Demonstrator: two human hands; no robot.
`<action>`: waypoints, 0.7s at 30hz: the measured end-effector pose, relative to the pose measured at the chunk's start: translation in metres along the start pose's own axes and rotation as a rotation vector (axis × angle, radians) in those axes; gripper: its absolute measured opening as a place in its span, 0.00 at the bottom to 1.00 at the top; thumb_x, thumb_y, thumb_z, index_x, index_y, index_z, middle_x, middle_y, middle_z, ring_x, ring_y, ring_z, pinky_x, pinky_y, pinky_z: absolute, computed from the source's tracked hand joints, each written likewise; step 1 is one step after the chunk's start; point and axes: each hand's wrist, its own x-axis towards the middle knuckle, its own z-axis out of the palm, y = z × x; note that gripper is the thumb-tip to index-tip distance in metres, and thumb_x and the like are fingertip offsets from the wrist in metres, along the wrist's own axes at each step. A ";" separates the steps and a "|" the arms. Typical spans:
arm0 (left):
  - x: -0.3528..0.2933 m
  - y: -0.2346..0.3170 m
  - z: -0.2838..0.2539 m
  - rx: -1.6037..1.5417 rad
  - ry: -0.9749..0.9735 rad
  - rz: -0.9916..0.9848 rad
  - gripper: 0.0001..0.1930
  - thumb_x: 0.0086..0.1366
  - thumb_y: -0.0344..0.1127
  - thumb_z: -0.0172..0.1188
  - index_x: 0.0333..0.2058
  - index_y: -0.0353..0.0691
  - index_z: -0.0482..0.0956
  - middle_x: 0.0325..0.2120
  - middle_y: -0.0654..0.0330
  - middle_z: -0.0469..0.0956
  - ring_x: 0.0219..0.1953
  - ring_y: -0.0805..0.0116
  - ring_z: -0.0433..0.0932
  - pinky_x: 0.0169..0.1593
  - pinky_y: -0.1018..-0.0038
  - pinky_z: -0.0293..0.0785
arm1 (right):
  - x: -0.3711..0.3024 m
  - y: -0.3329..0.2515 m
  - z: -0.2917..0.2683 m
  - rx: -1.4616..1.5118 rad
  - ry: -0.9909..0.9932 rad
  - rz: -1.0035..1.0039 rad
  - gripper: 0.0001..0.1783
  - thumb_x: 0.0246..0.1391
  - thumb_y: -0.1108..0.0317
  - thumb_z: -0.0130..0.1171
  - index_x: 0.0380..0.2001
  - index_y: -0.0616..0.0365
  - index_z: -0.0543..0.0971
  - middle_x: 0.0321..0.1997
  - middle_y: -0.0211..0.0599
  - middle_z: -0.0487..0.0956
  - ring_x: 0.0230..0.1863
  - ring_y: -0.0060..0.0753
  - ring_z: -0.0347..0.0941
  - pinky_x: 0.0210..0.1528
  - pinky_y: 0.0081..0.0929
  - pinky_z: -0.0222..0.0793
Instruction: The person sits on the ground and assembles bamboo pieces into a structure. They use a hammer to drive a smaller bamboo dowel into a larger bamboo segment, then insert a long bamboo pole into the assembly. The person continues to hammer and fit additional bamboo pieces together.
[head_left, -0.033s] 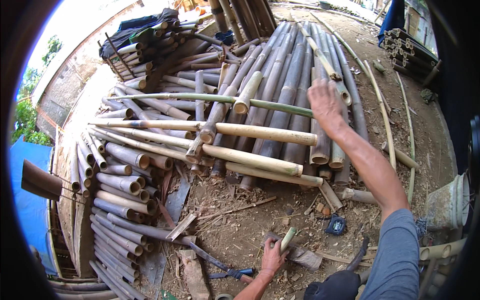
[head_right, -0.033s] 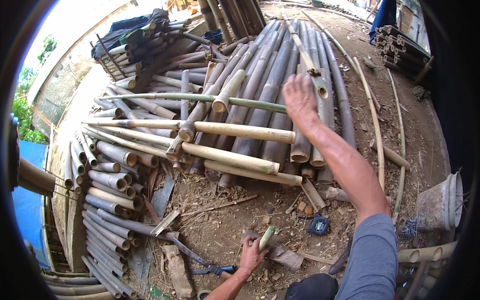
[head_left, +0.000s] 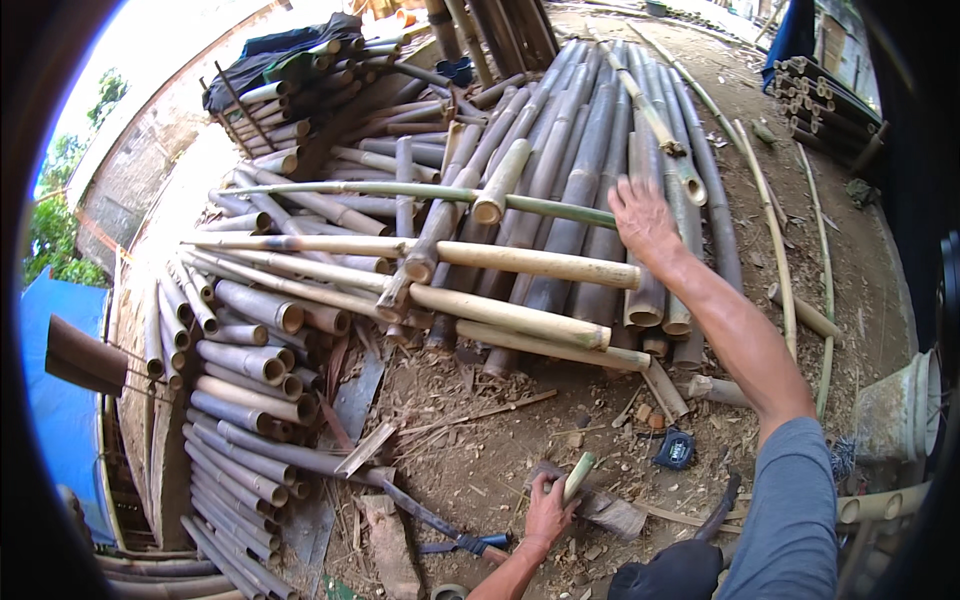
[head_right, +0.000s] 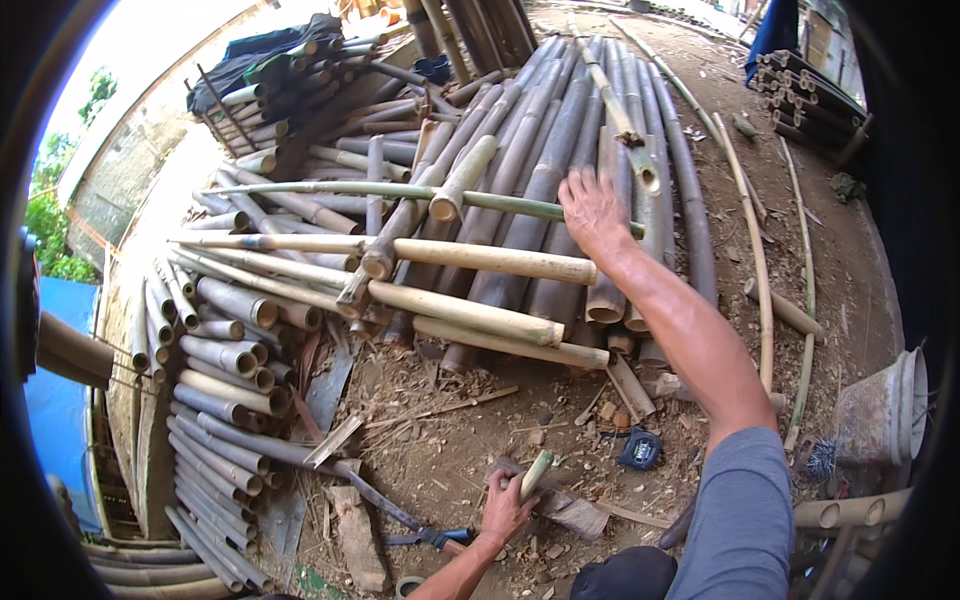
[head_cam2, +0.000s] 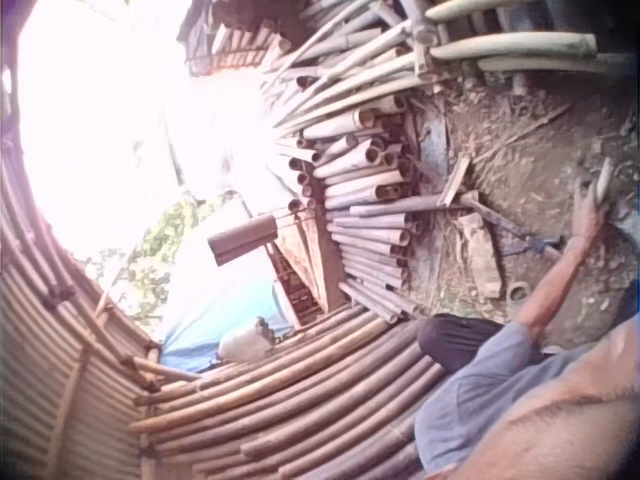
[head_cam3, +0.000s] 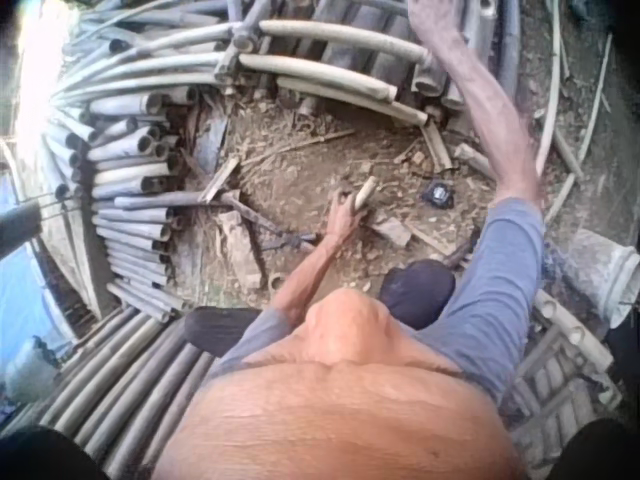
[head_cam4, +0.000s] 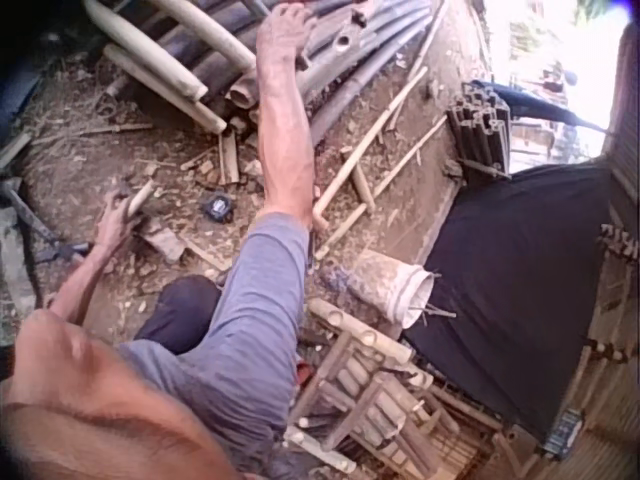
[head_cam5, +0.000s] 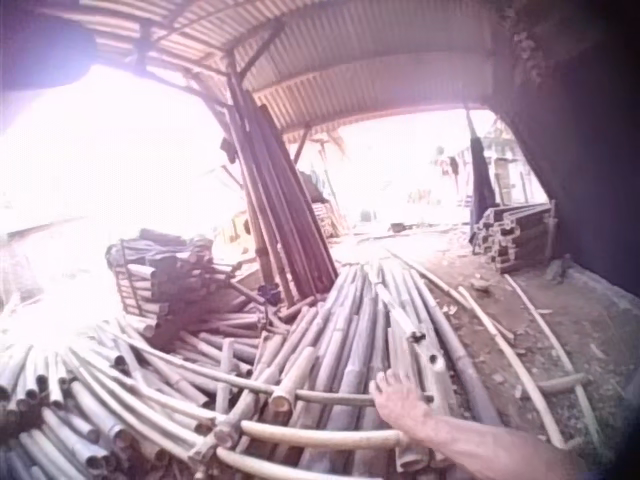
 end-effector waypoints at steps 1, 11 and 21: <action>0.003 0.001 -0.002 -0.007 -0.002 0.003 0.30 0.56 0.41 0.70 0.57 0.46 0.71 0.55 0.47 0.62 0.56 0.45 0.67 0.58 0.59 0.70 | 0.006 -0.011 -0.019 0.325 -0.425 0.110 0.30 0.53 0.66 0.56 0.60 0.64 0.67 0.61 0.55 0.68 0.66 0.52 0.62 0.65 0.43 0.61; 0.006 0.003 -0.005 -0.057 0.021 0.042 0.31 0.58 0.43 0.69 0.59 0.51 0.70 0.57 0.50 0.61 0.57 0.44 0.68 0.58 0.58 0.71 | -0.032 0.011 0.069 0.486 -0.255 0.338 0.29 0.57 0.48 0.59 0.52 0.59 0.74 0.61 0.50 0.72 0.61 0.56 0.69 0.60 0.46 0.67; 0.002 -0.006 -0.023 -0.582 -0.044 -0.288 0.20 0.59 0.38 0.65 0.47 0.36 0.73 0.45 0.41 0.72 0.49 0.49 0.77 0.52 0.57 0.76 | -0.084 -0.043 -0.216 1.103 -0.828 0.012 0.29 0.58 0.52 0.59 0.55 0.61 0.68 0.42 0.50 0.79 0.44 0.46 0.77 0.51 0.43 0.73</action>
